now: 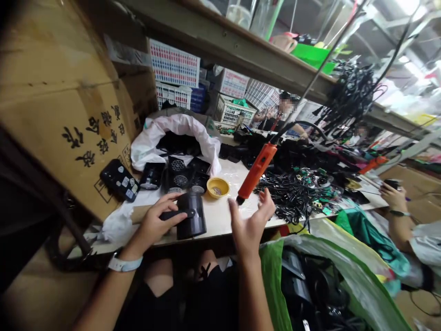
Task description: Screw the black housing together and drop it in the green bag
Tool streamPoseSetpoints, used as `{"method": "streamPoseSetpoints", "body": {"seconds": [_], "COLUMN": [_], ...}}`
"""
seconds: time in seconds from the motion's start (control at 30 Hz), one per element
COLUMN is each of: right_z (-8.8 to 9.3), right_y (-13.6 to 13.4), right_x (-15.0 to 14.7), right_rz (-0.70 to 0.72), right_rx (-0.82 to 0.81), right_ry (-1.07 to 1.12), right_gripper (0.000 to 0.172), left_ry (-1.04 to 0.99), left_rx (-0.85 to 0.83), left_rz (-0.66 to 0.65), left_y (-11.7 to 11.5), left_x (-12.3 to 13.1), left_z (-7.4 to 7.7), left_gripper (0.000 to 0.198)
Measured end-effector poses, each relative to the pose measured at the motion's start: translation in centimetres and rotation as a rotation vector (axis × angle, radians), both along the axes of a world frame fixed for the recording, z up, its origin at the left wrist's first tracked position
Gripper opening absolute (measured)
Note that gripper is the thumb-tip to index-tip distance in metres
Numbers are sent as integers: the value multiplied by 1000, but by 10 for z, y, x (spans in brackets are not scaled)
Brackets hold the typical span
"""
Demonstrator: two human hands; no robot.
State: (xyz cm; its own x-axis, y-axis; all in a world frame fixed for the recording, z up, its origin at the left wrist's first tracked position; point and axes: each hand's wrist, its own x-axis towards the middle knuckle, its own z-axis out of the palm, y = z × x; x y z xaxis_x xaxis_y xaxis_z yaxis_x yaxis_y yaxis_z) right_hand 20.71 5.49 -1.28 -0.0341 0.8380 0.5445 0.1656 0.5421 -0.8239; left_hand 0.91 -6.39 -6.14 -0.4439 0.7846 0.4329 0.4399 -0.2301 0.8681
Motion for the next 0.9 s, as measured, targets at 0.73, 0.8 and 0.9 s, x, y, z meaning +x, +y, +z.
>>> {"method": "streamPoseSetpoints", "body": {"seconds": [0.73,0.8,0.9], "right_z": [27,50,109], "right_y": [-113,-114,-115], "right_x": [110,125,157], "right_rz": [570,455,151], "right_rx": [272,377,516], "right_ry": [78,49,85], "right_gripper": [131,127,126], "left_ry": [-396,-398,-189], "left_rx": [229,356,472], "left_rz": [-366,-485,-549], "left_y": [-40,-26,3], "left_x": [140,147,161], "left_z": [74,81,85], "left_gripper": [38,36,46]}}
